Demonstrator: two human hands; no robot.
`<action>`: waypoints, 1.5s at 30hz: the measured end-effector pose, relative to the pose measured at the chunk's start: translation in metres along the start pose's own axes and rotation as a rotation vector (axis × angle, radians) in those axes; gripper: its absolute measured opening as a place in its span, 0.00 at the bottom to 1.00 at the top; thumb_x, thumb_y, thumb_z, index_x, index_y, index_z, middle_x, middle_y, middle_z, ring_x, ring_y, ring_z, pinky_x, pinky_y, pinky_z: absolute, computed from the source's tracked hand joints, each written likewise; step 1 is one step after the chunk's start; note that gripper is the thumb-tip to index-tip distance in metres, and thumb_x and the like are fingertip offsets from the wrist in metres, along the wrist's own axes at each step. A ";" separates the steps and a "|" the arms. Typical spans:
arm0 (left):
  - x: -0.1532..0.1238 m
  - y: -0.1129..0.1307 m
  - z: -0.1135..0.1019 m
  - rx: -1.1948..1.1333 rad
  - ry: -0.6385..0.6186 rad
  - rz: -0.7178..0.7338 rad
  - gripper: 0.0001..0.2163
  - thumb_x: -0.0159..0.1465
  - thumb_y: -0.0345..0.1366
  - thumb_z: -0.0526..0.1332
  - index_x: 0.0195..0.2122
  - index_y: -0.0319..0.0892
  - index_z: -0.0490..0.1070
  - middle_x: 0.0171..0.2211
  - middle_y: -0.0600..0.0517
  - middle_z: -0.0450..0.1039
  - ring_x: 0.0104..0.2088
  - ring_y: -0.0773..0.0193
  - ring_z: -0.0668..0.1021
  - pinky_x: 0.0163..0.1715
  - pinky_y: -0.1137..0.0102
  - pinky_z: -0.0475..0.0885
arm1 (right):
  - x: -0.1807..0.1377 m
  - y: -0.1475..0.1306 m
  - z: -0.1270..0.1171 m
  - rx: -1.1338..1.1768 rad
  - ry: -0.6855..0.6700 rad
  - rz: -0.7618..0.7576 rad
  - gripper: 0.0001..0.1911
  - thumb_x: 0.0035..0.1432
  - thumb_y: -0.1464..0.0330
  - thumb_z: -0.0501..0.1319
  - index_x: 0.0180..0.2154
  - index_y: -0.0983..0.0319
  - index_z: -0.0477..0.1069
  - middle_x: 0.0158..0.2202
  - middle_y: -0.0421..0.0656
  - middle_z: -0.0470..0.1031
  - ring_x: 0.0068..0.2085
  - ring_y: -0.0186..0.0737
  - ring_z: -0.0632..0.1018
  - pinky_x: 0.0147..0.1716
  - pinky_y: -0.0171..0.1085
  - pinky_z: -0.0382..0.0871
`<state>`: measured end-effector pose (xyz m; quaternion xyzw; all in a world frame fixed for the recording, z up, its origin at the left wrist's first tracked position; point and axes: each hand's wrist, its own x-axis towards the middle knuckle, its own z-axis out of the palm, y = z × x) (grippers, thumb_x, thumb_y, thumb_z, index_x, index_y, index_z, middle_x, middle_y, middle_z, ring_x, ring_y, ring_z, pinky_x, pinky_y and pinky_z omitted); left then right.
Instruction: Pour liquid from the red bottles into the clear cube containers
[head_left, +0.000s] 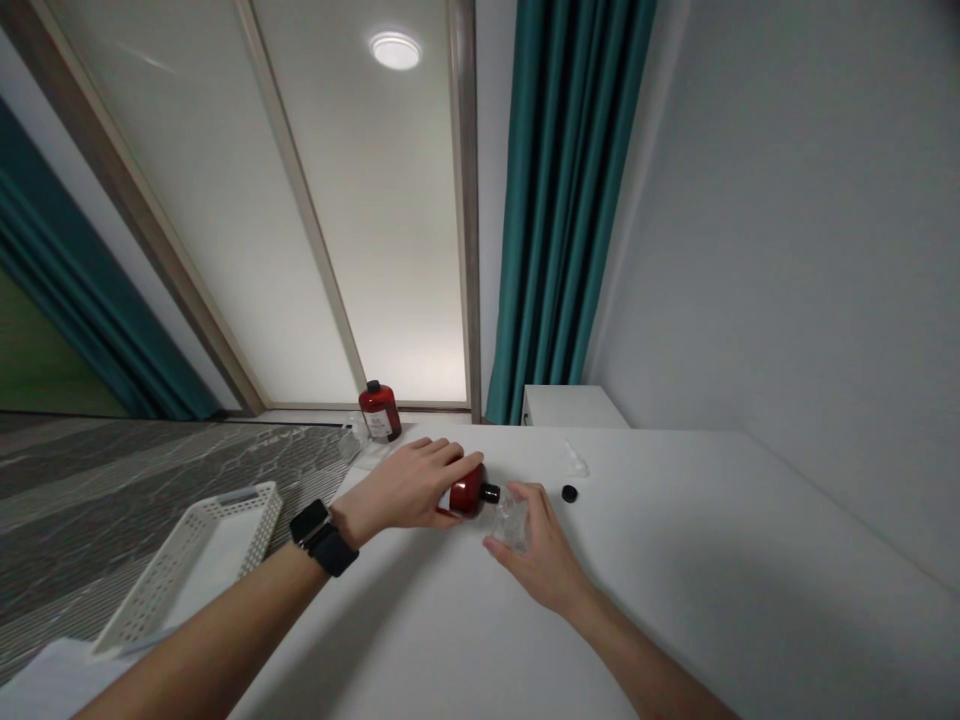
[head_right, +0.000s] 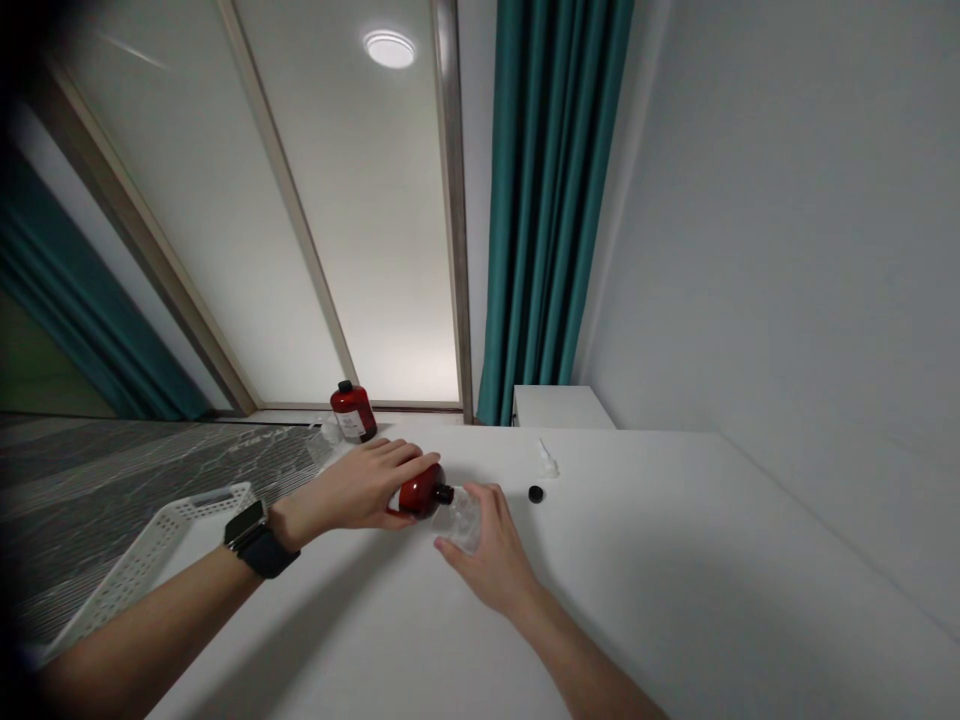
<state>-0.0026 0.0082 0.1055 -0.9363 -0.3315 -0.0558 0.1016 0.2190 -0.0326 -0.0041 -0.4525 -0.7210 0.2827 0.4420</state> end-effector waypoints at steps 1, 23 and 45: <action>0.000 0.000 0.000 0.006 -0.004 0.000 0.31 0.61 0.47 0.65 0.62 0.46 0.58 0.48 0.44 0.74 0.45 0.48 0.78 0.44 0.58 0.71 | 0.000 0.000 0.000 0.001 -0.001 0.002 0.32 0.52 0.69 0.67 0.56 0.55 0.57 0.54 0.46 0.65 0.57 0.49 0.71 0.59 0.54 0.65; 0.004 0.001 -0.008 0.053 -0.002 0.025 0.30 0.61 0.47 0.65 0.60 0.44 0.59 0.46 0.45 0.75 0.43 0.50 0.78 0.43 0.59 0.72 | 0.000 0.001 0.003 0.045 0.049 0.019 0.31 0.51 0.69 0.67 0.55 0.55 0.59 0.53 0.46 0.67 0.53 0.50 0.72 0.53 0.52 0.70; 0.008 0.002 -0.012 0.083 -0.027 0.032 0.27 0.61 0.47 0.65 0.58 0.44 0.60 0.45 0.45 0.75 0.41 0.50 0.78 0.41 0.59 0.72 | 0.000 0.003 0.005 0.094 0.061 0.027 0.31 0.50 0.70 0.67 0.55 0.54 0.59 0.52 0.45 0.67 0.52 0.49 0.72 0.53 0.53 0.70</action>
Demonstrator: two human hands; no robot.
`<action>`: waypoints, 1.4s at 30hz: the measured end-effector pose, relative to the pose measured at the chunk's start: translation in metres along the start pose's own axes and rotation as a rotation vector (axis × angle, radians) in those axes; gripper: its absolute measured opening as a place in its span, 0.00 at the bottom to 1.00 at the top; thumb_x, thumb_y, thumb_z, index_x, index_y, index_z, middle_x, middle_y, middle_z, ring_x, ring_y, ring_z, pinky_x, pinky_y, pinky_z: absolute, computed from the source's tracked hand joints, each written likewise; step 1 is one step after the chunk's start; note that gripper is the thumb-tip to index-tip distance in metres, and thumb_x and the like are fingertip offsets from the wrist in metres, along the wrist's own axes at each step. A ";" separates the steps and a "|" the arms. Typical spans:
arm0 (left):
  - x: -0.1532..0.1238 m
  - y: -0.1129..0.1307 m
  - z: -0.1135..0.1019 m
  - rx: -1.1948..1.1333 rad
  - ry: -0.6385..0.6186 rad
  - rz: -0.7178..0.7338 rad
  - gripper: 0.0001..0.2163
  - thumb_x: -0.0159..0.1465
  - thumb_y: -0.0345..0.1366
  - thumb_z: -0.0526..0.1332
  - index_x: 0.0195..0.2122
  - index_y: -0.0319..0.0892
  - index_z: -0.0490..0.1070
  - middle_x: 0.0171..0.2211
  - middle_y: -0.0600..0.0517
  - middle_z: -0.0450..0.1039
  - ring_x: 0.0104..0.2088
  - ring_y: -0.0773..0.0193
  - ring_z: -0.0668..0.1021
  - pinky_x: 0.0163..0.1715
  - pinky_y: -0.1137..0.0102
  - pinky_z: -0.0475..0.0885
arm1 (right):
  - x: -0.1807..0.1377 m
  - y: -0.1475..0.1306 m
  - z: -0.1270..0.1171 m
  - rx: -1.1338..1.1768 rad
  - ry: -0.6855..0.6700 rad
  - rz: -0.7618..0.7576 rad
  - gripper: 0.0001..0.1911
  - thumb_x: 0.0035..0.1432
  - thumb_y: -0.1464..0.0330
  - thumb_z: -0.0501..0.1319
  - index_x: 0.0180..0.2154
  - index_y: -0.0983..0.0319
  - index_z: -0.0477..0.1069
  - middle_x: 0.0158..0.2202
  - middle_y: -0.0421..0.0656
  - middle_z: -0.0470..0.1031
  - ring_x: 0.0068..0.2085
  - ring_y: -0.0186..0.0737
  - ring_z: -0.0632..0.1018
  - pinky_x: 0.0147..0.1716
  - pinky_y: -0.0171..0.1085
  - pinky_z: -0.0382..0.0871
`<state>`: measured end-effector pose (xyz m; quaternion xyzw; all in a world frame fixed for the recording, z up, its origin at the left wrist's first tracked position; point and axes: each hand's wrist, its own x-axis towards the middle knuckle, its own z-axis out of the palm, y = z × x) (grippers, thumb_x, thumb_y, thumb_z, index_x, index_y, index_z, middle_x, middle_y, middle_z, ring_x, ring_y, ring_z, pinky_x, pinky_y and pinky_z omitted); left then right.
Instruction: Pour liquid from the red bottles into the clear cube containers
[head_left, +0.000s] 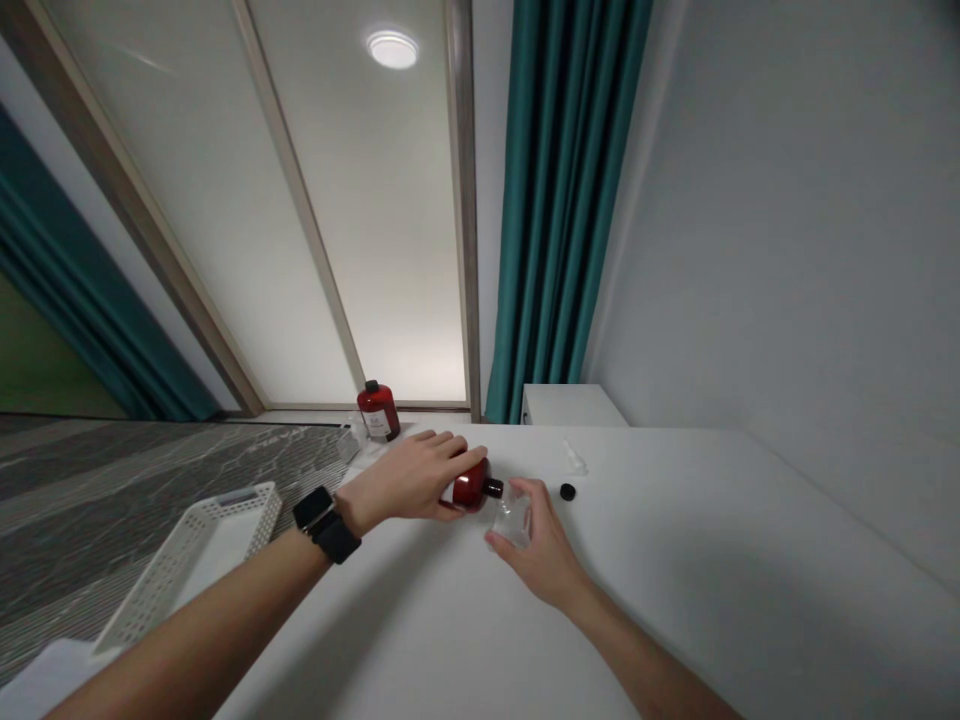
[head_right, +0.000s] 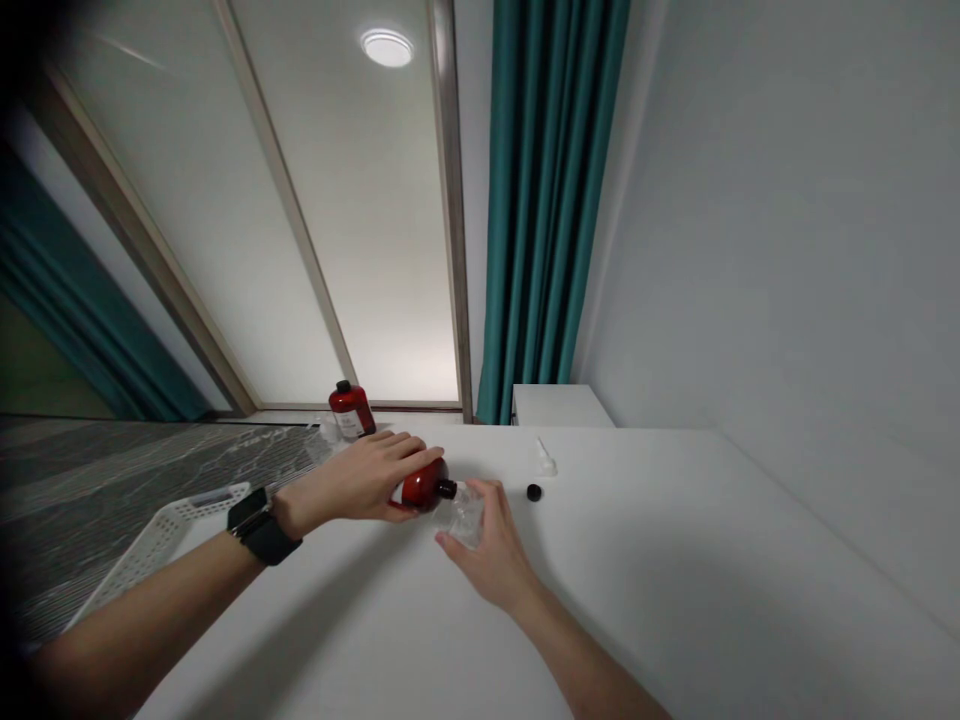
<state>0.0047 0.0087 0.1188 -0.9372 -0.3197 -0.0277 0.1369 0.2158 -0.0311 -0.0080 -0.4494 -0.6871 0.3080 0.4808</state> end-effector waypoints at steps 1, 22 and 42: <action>0.000 0.000 0.000 0.006 -0.002 -0.001 0.27 0.61 0.47 0.65 0.58 0.44 0.60 0.45 0.45 0.75 0.41 0.50 0.78 0.41 0.59 0.72 | 0.000 0.000 0.000 0.000 -0.005 0.003 0.31 0.51 0.69 0.67 0.55 0.54 0.59 0.52 0.45 0.67 0.52 0.49 0.72 0.52 0.53 0.70; 0.002 -0.001 -0.001 -0.028 0.025 0.017 0.25 0.62 0.47 0.65 0.57 0.44 0.61 0.43 0.46 0.74 0.40 0.51 0.78 0.41 0.59 0.72 | 0.000 -0.001 0.000 -0.010 0.036 -0.025 0.31 0.50 0.70 0.67 0.54 0.54 0.60 0.52 0.45 0.68 0.51 0.49 0.74 0.51 0.53 0.72; 0.001 -0.001 -0.001 -0.017 0.004 0.012 0.26 0.61 0.48 0.65 0.57 0.44 0.61 0.44 0.46 0.74 0.41 0.50 0.78 0.40 0.59 0.72 | -0.001 0.000 0.001 -0.019 0.021 -0.017 0.31 0.50 0.70 0.68 0.55 0.55 0.60 0.52 0.45 0.68 0.50 0.48 0.74 0.50 0.51 0.73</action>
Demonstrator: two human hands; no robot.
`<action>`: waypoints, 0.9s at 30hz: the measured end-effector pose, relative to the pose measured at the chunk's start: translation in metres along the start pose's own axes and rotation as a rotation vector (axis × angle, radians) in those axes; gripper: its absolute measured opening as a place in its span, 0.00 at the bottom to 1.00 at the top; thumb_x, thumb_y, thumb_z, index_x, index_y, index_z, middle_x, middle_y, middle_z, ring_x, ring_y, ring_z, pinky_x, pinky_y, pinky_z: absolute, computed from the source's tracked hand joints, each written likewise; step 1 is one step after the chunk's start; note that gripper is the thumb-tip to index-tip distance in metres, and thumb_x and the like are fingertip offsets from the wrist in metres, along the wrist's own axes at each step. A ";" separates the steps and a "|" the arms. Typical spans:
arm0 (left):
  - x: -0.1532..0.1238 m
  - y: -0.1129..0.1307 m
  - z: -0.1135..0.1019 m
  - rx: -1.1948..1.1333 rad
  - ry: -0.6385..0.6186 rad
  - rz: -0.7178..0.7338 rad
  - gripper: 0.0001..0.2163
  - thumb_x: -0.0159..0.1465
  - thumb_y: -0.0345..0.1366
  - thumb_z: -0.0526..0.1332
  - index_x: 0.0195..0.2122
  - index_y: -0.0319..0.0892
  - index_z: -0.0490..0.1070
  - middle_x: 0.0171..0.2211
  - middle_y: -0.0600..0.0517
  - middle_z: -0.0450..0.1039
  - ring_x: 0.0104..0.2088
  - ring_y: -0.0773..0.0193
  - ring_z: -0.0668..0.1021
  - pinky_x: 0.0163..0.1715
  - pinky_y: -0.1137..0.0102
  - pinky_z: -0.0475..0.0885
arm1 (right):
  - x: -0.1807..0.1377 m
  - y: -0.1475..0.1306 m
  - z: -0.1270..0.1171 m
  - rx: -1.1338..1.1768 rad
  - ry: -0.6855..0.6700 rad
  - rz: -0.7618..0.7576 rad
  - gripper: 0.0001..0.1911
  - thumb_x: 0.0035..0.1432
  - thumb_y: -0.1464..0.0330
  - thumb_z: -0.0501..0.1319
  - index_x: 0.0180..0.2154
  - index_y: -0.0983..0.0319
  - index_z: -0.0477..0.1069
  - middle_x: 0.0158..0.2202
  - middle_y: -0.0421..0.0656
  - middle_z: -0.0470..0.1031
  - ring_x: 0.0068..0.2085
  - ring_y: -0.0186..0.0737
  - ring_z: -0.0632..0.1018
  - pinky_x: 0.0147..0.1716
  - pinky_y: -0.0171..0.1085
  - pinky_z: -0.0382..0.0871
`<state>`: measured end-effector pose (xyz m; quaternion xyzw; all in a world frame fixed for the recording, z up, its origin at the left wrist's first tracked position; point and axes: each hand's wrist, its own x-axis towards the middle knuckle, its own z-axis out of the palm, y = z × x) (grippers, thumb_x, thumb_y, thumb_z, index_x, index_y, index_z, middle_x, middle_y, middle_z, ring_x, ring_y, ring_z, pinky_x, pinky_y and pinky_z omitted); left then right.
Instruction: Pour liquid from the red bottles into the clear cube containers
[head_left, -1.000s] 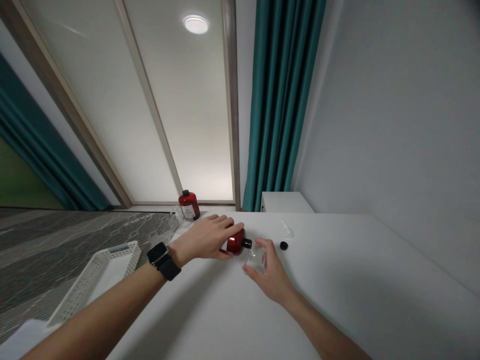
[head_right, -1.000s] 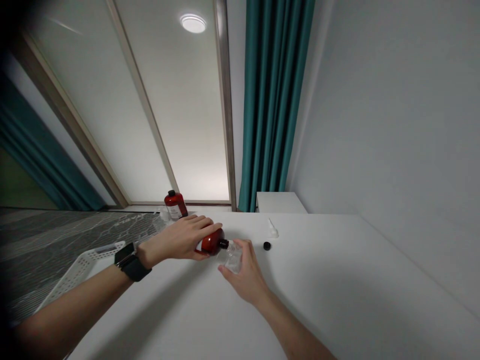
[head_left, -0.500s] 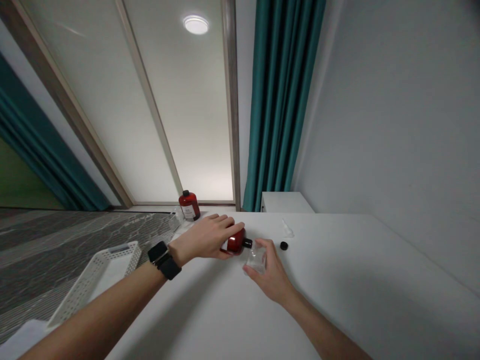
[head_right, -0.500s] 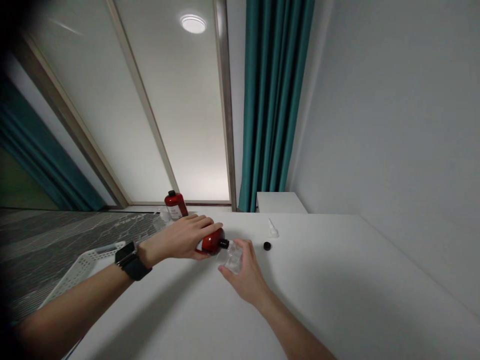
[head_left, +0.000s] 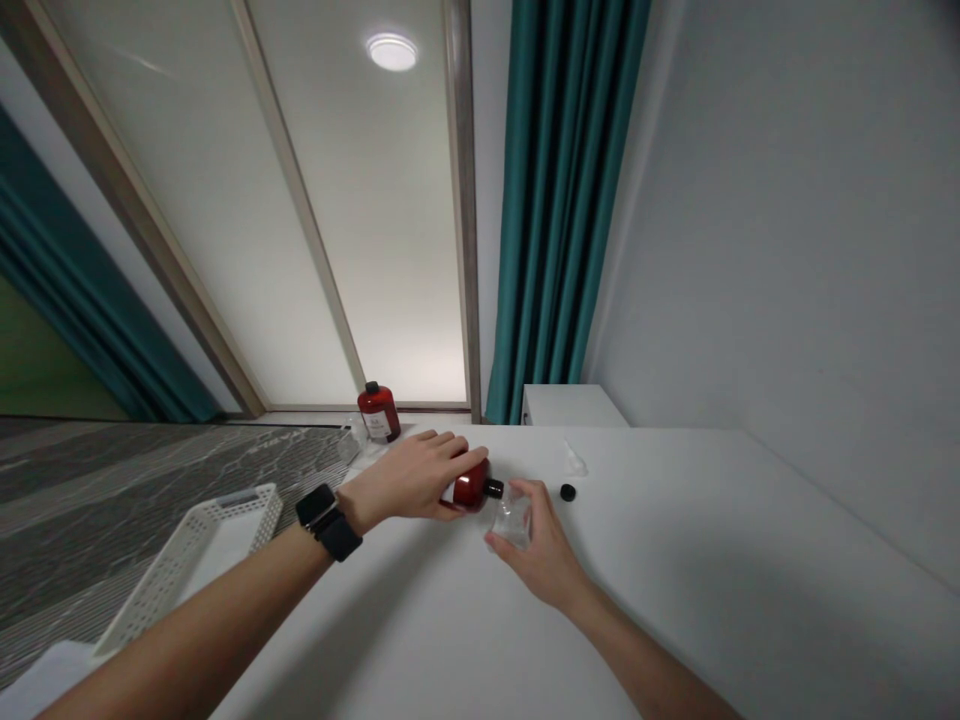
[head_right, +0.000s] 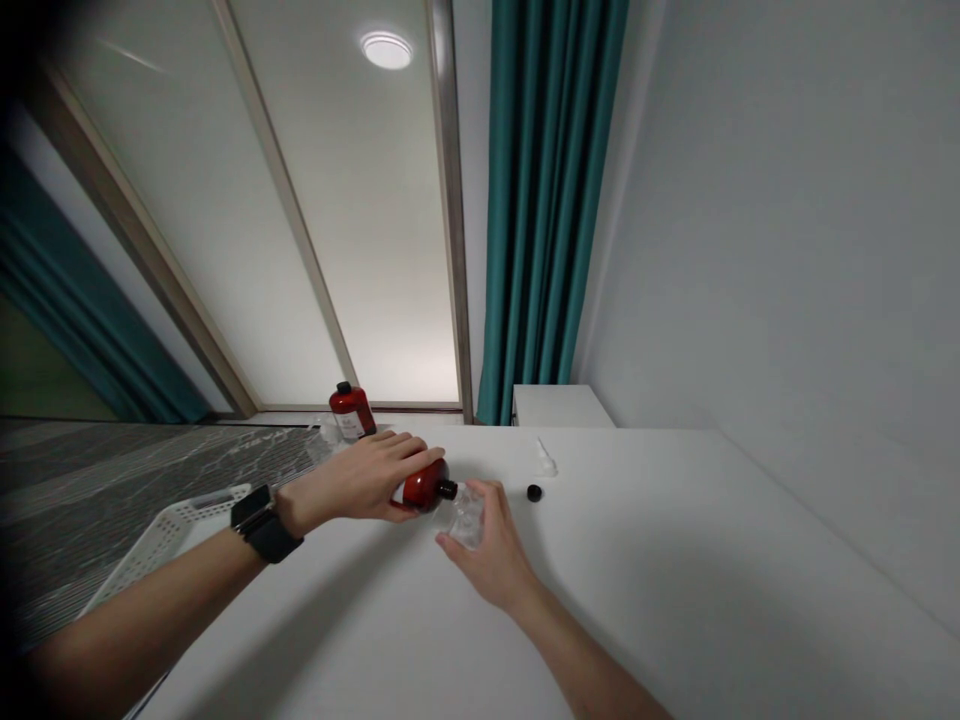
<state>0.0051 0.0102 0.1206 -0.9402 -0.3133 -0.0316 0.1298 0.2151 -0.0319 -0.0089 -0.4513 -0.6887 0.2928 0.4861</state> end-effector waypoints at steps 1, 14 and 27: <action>0.000 0.000 0.000 -0.005 0.004 0.001 0.26 0.62 0.48 0.65 0.57 0.44 0.61 0.44 0.46 0.74 0.41 0.50 0.78 0.40 0.59 0.72 | 0.000 0.000 0.000 -0.002 0.002 -0.003 0.31 0.50 0.70 0.68 0.55 0.55 0.60 0.51 0.45 0.68 0.50 0.48 0.74 0.50 0.51 0.73; 0.001 -0.001 -0.001 0.002 0.002 0.010 0.25 0.61 0.47 0.65 0.57 0.45 0.61 0.44 0.46 0.74 0.41 0.51 0.78 0.42 0.60 0.71 | 0.001 -0.001 0.000 0.014 0.016 -0.013 0.31 0.50 0.70 0.68 0.54 0.54 0.60 0.51 0.45 0.68 0.50 0.48 0.74 0.50 0.51 0.72; 0.001 0.000 -0.003 0.013 0.000 0.017 0.25 0.61 0.47 0.65 0.57 0.45 0.61 0.44 0.46 0.74 0.41 0.51 0.78 0.41 0.60 0.71 | -0.001 0.001 0.001 0.017 0.019 -0.014 0.31 0.51 0.69 0.67 0.55 0.53 0.59 0.53 0.45 0.67 0.52 0.48 0.73 0.52 0.51 0.71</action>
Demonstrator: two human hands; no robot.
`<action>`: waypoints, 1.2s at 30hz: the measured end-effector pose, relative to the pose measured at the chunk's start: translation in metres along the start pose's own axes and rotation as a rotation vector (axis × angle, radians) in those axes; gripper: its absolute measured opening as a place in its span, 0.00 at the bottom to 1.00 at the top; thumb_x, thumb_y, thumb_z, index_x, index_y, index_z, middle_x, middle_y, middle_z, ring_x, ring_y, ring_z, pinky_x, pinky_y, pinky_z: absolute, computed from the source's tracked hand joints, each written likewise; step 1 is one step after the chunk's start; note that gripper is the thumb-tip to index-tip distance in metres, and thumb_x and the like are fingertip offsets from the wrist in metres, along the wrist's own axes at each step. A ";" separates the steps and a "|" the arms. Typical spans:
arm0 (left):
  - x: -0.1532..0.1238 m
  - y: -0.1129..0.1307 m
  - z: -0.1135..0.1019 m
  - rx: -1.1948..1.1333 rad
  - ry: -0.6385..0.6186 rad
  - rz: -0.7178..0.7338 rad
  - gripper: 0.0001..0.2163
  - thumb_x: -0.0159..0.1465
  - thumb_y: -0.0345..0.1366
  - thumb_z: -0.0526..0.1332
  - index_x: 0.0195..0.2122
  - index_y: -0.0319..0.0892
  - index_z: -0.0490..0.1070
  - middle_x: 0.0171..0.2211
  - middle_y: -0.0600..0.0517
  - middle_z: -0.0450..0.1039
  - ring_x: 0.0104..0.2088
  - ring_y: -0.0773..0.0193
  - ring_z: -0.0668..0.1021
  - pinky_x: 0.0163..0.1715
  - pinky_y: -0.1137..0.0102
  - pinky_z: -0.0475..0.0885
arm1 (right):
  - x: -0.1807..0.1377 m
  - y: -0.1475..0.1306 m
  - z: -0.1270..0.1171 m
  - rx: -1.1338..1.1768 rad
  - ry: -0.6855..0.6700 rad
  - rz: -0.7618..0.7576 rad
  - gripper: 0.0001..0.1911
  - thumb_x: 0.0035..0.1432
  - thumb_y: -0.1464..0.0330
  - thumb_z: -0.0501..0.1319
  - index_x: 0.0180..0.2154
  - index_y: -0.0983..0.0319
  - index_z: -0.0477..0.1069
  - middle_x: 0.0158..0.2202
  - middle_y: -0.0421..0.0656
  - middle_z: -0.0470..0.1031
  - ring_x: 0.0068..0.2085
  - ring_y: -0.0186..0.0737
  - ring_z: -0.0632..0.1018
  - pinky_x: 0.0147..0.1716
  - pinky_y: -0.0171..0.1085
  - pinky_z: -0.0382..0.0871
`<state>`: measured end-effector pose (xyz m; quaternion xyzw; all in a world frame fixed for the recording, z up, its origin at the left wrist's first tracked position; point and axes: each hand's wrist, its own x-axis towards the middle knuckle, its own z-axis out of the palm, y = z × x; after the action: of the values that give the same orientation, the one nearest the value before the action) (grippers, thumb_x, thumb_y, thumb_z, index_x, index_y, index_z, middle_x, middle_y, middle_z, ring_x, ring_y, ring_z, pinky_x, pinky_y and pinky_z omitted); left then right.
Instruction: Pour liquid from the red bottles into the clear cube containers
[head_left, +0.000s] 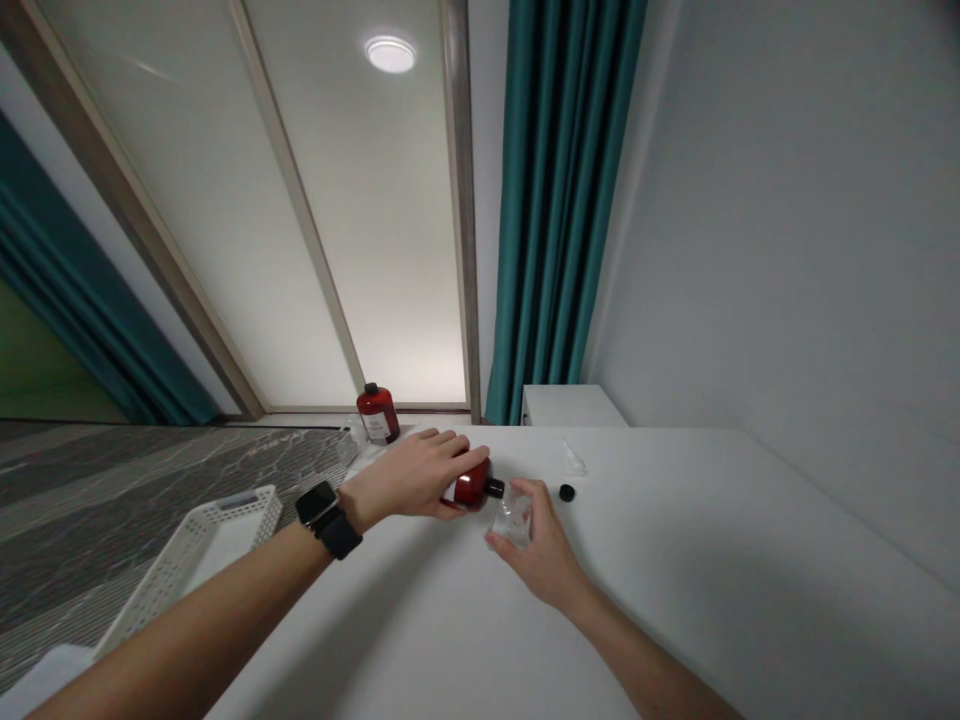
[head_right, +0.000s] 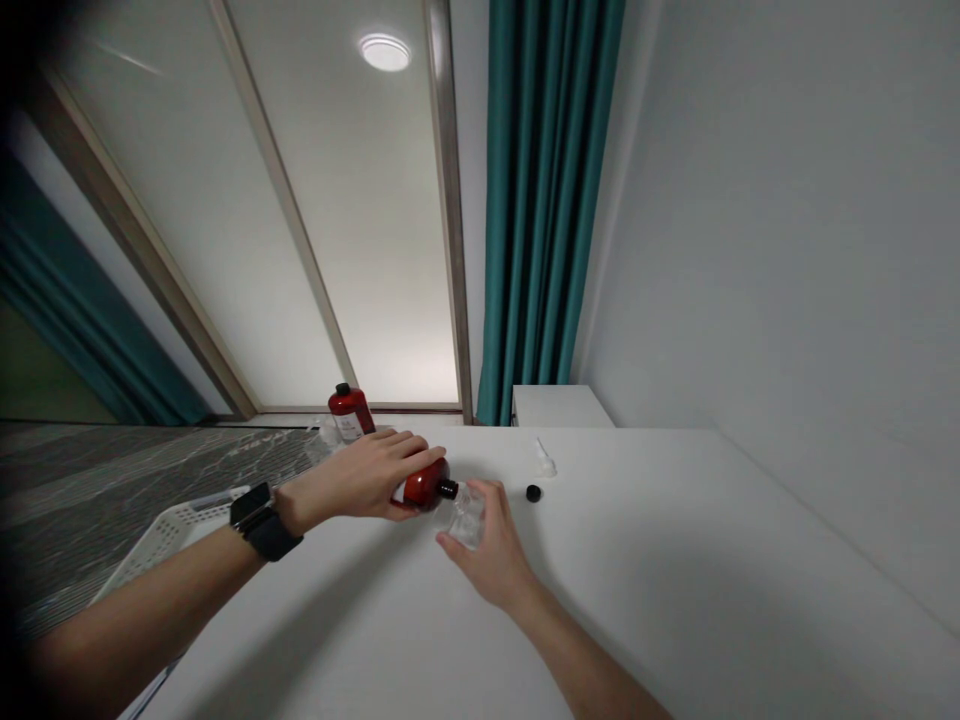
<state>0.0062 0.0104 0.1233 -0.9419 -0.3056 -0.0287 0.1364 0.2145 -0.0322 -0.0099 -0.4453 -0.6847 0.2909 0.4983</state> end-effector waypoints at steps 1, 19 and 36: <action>0.000 0.000 0.000 0.001 -0.004 0.000 0.25 0.61 0.47 0.65 0.56 0.45 0.61 0.44 0.46 0.74 0.41 0.51 0.78 0.41 0.60 0.71 | 0.000 0.000 0.000 0.001 0.000 0.002 0.31 0.51 0.69 0.67 0.55 0.54 0.60 0.52 0.45 0.67 0.52 0.48 0.73 0.51 0.51 0.71; 0.001 0.001 -0.004 0.030 -0.006 0.007 0.26 0.61 0.47 0.66 0.57 0.45 0.61 0.45 0.46 0.74 0.41 0.51 0.78 0.42 0.60 0.72 | 0.000 0.001 -0.001 0.022 0.024 -0.016 0.32 0.49 0.70 0.68 0.54 0.54 0.60 0.52 0.45 0.68 0.52 0.47 0.73 0.53 0.52 0.70; 0.002 0.001 -0.004 0.018 0.010 0.013 0.26 0.61 0.48 0.66 0.57 0.44 0.61 0.45 0.45 0.74 0.41 0.51 0.77 0.42 0.60 0.72 | 0.000 -0.002 -0.003 0.022 0.027 -0.038 0.31 0.49 0.71 0.67 0.54 0.54 0.60 0.51 0.45 0.68 0.51 0.48 0.73 0.51 0.51 0.72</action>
<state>0.0084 0.0092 0.1276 -0.9425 -0.2990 -0.0300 0.1465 0.2162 -0.0329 -0.0070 -0.4305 -0.6830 0.2826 0.5180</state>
